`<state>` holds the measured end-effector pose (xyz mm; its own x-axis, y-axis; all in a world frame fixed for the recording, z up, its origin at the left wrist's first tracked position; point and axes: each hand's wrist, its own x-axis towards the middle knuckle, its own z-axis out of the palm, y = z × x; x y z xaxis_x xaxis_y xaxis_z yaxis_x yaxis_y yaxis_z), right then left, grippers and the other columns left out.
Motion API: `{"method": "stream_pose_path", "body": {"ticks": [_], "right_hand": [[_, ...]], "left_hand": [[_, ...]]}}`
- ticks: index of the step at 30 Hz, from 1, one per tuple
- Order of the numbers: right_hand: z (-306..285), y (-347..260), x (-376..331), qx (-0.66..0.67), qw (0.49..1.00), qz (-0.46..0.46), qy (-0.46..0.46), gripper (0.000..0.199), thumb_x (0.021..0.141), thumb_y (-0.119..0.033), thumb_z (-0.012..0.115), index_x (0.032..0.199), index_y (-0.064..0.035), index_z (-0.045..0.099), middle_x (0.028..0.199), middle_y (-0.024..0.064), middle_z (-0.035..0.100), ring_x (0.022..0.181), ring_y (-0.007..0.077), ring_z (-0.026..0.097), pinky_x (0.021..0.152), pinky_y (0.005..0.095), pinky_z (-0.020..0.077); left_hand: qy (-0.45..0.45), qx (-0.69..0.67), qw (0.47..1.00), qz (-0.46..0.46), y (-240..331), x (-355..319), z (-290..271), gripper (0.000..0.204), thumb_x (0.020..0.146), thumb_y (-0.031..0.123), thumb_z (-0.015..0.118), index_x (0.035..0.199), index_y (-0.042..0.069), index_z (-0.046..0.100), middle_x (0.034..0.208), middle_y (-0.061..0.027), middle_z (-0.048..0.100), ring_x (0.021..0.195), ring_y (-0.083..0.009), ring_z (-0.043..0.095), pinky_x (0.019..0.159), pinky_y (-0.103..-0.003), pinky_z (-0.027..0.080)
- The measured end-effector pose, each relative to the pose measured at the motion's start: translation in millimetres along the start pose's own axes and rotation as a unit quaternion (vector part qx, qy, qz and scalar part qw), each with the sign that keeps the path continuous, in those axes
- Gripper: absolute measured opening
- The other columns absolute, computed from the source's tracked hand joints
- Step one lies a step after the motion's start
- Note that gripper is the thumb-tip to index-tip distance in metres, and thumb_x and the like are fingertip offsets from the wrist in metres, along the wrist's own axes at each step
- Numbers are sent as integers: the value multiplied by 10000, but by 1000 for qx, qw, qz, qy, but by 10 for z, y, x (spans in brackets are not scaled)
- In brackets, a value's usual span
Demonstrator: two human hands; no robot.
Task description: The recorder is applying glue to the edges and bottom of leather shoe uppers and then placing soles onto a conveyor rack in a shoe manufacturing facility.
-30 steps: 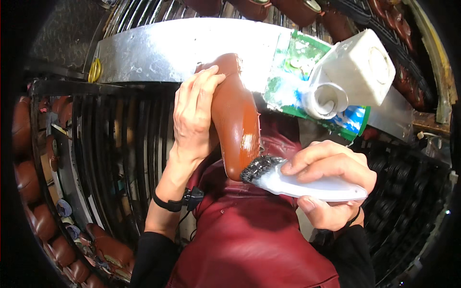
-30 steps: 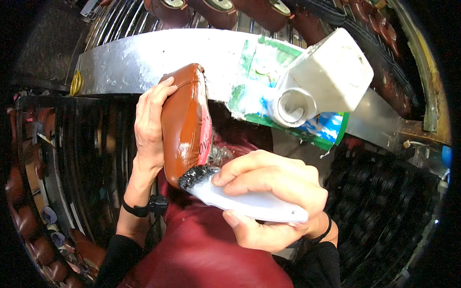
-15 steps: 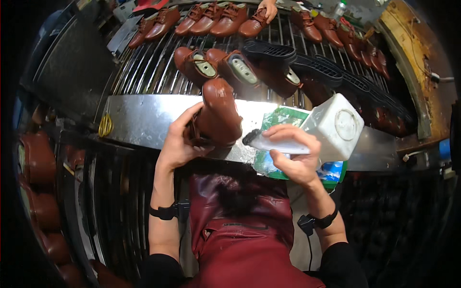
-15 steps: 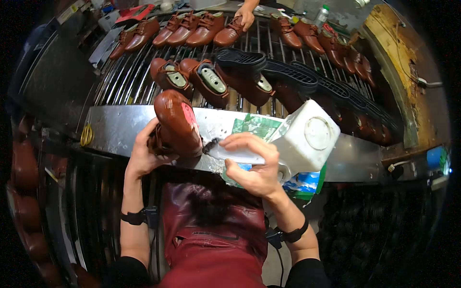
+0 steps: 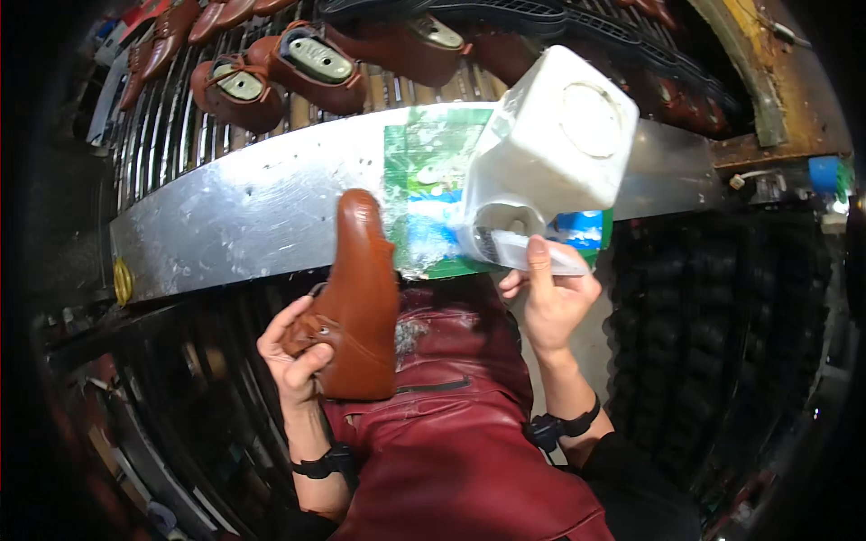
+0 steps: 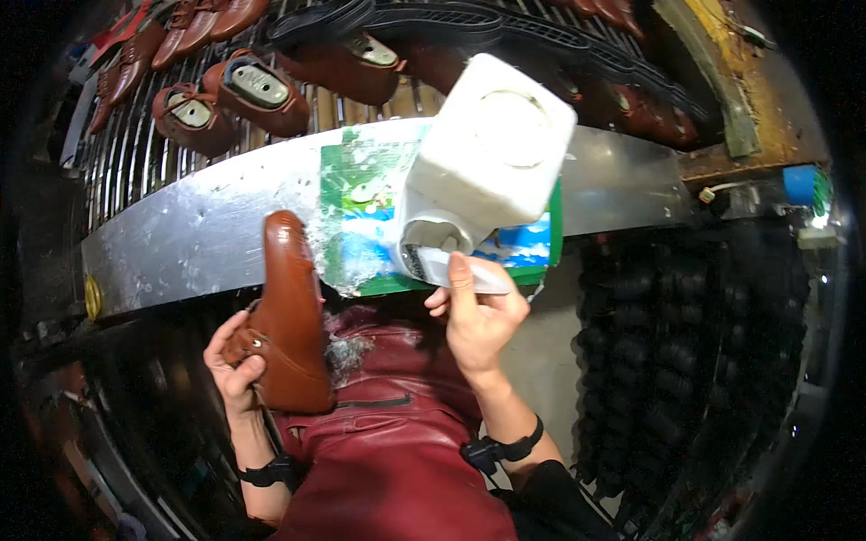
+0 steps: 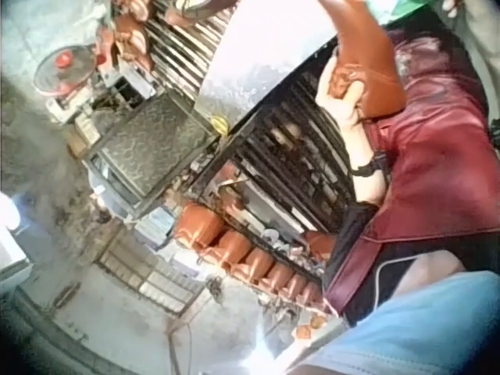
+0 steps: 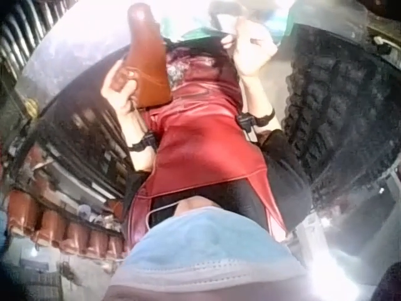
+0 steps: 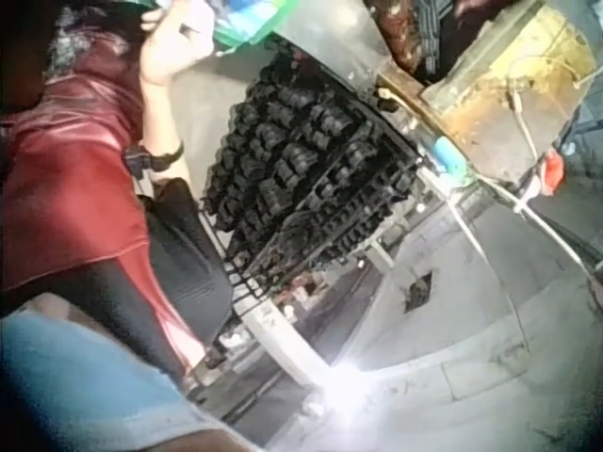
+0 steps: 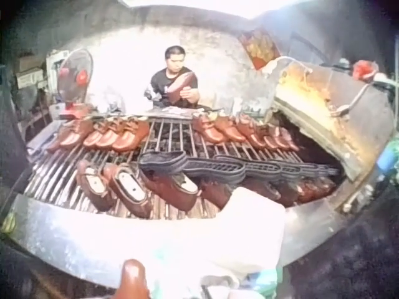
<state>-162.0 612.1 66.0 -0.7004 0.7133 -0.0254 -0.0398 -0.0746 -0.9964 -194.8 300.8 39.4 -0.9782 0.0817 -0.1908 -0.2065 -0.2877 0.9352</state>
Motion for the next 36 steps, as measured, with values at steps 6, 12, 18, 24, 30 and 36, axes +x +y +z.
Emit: {"method": "stream_pose_path", "body": {"ticks": [6, 12, 18, 24, 30, 36], "right_hand": [[54, -390, 106, 245, 948, 153, -133, 207, 1013, -157, 655, 923, 27, 680, 769, 186, 718, 518, 240, 660, 431, 319, 504], [207, -535, -87, 148, 950, 82, -263, 237, 932, -159, 667, 887, 73, 662, 865, 250, 704, 531, 232, 637, 450, 300, 508], [161, -543, -654, 133, 941, 51, -306, 112, 899, -10, 725, 914, 98, 702, 935, 242, 754, 774, 231, 742, 712, 337, 595], [108, -788, -821, 11, 884, -98, -457, 155, 761, 17, 795, 871, 95, 719, 838, 205, 753, 710, 257, 755, 655, 317, 602], [228, -864, -612, 14, 915, -11, -404, 180, 881, -91, 710, 909, 86, 690, 959, 234, 738, 831, 233, 722, 766, 362, 598], [220, -932, -567, -14, 879, -139, -455, 160, 812, -30, 720, 924, 81, 693, 964, 255, 729, 830, 270, 724, 757, 373, 597]], "left_hand": [[-65, -42, 996, -50, 39, -170, 69, 674, 683, 97, 862, 1303, -87, 672, 1153, -200, 765, 1034, -269, 759, 991, -391, 579], [-77, -81, 993, -44, 114, -152, 125, 633, 743, 137, 835, 1306, -99, 666, 1172, -230, 755, 1051, -313, 758, 1015, -447, 585], [-84, -171, 981, -30, 72, -29, 132, 574, 882, 195, 763, 1352, -103, 620, 1238, -222, 723, 1116, -318, 732, 1022, -462, 583], [-71, -153, 985, -22, 150, 125, 58, 447, 956, 156, 686, 1322, -94, 628, 1230, -190, 724, 1080, -257, 736, 968, -385, 596], [-49, -150, 987, -37, 282, 147, 98, 325, 1009, 137, 642, 1268, -58, 658, 1069, -135, 755, 880, -199, 756, 819, -343, 628], [-18, -245, 964, -100, 335, 91, 255, 353, 1049, 216, 593, 1292, -34, 648, 1095, -142, 751, 913, -221, 757, 829, -350, 633]]}}
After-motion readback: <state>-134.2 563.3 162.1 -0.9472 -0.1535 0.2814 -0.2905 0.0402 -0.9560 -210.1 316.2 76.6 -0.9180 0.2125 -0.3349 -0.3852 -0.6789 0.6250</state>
